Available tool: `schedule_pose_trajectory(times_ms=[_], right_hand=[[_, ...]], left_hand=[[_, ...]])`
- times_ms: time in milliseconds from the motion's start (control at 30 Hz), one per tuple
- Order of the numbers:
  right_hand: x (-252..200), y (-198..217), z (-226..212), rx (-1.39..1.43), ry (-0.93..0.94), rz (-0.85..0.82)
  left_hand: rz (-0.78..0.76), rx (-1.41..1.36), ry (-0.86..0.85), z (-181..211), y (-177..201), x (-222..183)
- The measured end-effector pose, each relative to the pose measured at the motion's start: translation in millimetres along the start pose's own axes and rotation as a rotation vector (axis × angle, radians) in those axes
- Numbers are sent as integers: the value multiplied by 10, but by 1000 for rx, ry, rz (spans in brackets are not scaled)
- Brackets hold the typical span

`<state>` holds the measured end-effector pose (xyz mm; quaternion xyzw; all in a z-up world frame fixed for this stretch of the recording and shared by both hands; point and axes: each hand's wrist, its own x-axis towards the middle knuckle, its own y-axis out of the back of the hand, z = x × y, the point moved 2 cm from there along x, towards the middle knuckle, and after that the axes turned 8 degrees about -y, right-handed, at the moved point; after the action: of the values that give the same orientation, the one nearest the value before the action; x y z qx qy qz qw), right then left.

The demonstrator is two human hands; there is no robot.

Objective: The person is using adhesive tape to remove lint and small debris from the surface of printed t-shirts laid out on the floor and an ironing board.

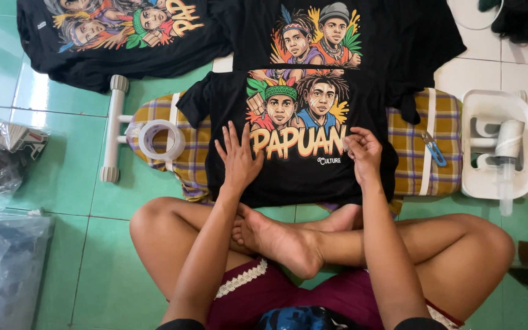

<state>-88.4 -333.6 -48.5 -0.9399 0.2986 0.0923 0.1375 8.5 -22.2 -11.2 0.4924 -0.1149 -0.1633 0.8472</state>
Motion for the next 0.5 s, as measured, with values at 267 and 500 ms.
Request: schedule_pose_trajectory(times_ms=[267,500], right_hand=[[0,36,31,-9,2,-27],[-18,46,33,-97,101,-22]], left_hand=[[-24,-19,-152,54,78,-4],[-65,-2,-129,50,79,5]])
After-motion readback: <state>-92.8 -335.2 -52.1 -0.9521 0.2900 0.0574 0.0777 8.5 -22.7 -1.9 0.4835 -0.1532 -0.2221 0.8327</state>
